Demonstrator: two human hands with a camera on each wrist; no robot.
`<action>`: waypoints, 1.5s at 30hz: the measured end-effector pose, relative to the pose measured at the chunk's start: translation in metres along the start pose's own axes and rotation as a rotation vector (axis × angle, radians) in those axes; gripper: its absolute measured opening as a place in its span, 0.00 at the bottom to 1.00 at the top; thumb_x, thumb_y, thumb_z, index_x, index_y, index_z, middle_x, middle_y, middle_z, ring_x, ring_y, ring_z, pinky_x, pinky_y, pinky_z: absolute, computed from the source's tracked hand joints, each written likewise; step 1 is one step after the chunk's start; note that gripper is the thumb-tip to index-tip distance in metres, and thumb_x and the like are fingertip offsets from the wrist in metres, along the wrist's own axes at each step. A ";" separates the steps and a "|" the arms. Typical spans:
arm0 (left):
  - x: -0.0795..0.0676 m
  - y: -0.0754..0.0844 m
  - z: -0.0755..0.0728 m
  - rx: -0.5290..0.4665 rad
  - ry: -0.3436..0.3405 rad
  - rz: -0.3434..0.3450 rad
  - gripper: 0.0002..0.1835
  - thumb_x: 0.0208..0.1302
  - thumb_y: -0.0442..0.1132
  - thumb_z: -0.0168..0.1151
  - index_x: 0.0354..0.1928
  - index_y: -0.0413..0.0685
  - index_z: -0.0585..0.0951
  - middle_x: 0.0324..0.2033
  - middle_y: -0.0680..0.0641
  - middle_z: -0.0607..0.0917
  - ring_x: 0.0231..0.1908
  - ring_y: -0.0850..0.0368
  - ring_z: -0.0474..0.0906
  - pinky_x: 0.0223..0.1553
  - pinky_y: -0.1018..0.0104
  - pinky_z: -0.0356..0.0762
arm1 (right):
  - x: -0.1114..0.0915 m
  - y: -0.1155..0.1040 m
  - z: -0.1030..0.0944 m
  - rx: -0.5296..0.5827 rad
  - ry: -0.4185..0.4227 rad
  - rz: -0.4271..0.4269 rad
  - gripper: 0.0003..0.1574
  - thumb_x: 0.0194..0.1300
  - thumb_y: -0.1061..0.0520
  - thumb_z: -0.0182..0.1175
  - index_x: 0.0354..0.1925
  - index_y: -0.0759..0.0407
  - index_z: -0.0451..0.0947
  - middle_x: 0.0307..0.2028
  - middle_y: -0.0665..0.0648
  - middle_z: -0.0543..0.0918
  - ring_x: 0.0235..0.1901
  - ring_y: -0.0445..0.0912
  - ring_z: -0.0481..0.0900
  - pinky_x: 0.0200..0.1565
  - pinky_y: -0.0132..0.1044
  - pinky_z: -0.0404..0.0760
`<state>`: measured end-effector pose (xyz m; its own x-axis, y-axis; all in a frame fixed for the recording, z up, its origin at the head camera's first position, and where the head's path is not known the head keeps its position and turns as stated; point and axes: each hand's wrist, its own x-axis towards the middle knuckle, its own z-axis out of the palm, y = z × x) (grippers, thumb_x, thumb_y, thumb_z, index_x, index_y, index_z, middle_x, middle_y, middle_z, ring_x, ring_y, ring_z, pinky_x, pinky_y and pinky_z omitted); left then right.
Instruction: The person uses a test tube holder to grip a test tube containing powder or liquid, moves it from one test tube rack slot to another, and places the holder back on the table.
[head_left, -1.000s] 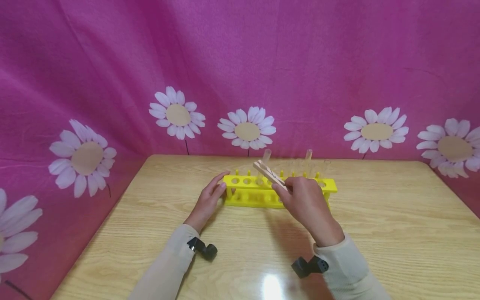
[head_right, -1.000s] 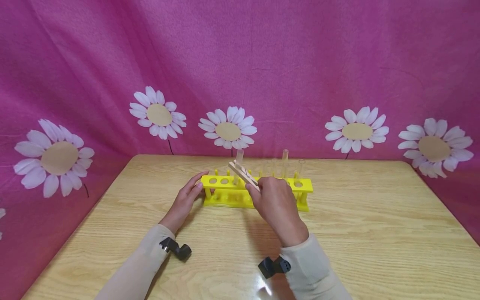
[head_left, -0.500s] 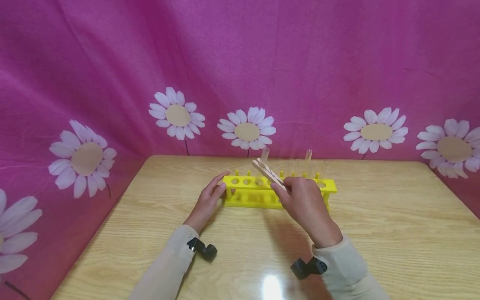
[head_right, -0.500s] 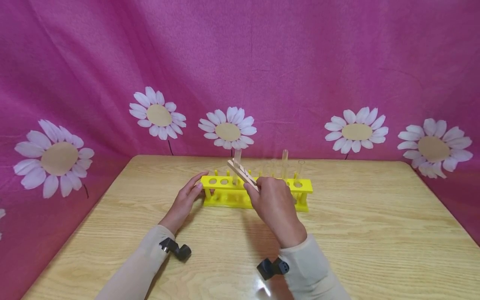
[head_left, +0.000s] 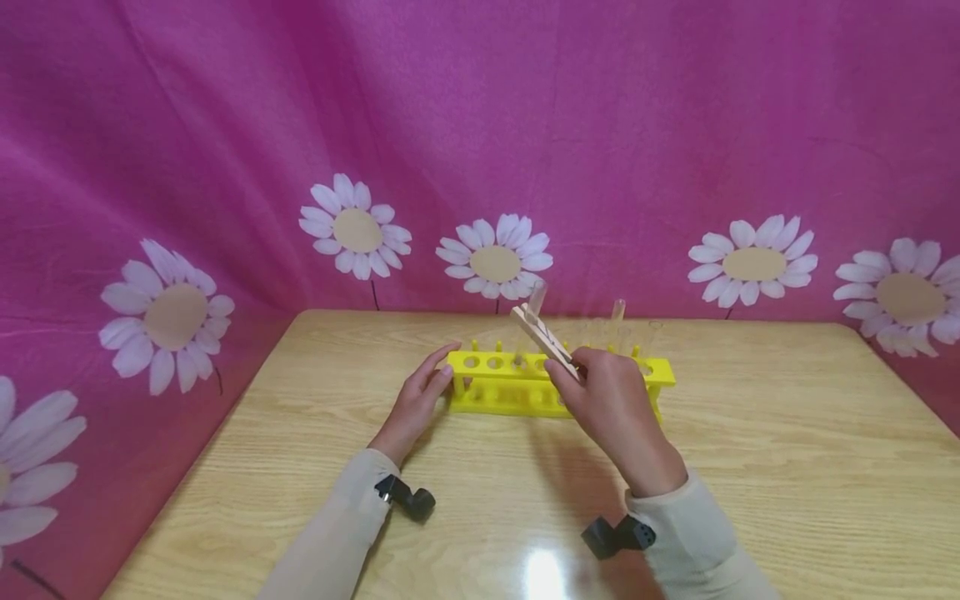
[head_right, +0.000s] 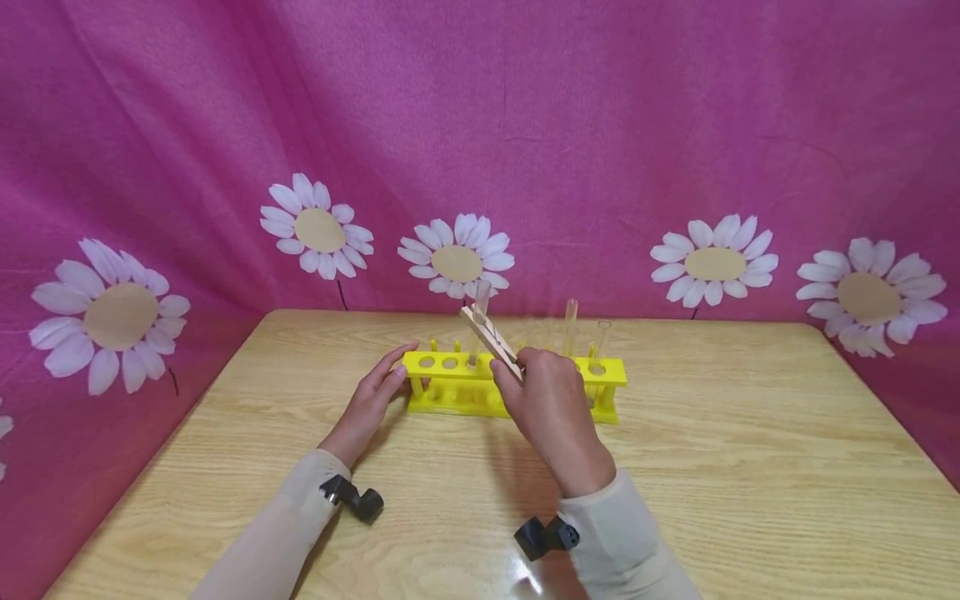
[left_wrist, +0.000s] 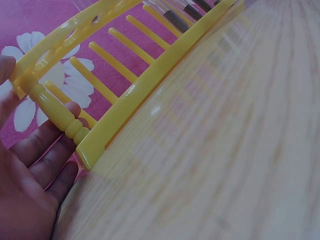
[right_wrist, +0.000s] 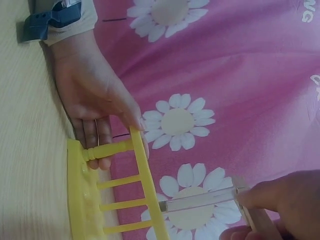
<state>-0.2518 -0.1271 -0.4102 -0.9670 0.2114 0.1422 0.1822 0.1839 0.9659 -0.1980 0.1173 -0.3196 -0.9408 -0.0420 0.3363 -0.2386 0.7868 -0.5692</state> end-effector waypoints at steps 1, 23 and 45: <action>0.000 0.000 0.000 -0.003 0.000 -0.003 0.22 0.69 0.49 0.43 0.65 0.60 0.63 0.54 0.50 0.75 0.55 0.56 0.67 0.61 0.55 0.57 | 0.000 0.000 0.000 0.010 -0.003 0.007 0.15 0.57 0.48 0.61 0.26 0.59 0.77 0.12 0.52 0.70 0.10 0.44 0.64 0.12 0.33 0.62; 0.000 0.000 -0.001 -0.018 -0.005 -0.010 0.21 0.69 0.49 0.42 0.63 0.66 0.63 0.45 0.46 0.80 0.54 0.55 0.69 0.60 0.56 0.59 | -0.004 -0.006 0.007 0.056 0.053 -0.096 0.14 0.59 0.52 0.58 0.20 0.57 0.74 0.12 0.52 0.66 0.10 0.42 0.61 0.11 0.32 0.61; 0.002 -0.002 -0.002 -0.037 -0.014 -0.004 0.21 0.69 0.49 0.42 0.64 0.63 0.63 0.46 0.40 0.79 0.53 0.55 0.69 0.59 0.57 0.60 | -0.005 -0.010 0.015 0.060 0.016 -0.115 0.15 0.60 0.52 0.57 0.19 0.55 0.74 0.13 0.51 0.67 0.12 0.42 0.62 0.12 0.32 0.62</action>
<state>-0.2540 -0.1286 -0.4112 -0.9651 0.2242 0.1355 0.1713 0.1488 0.9739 -0.1948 0.1006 -0.3272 -0.9025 -0.1200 0.4136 -0.3593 0.7391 -0.5697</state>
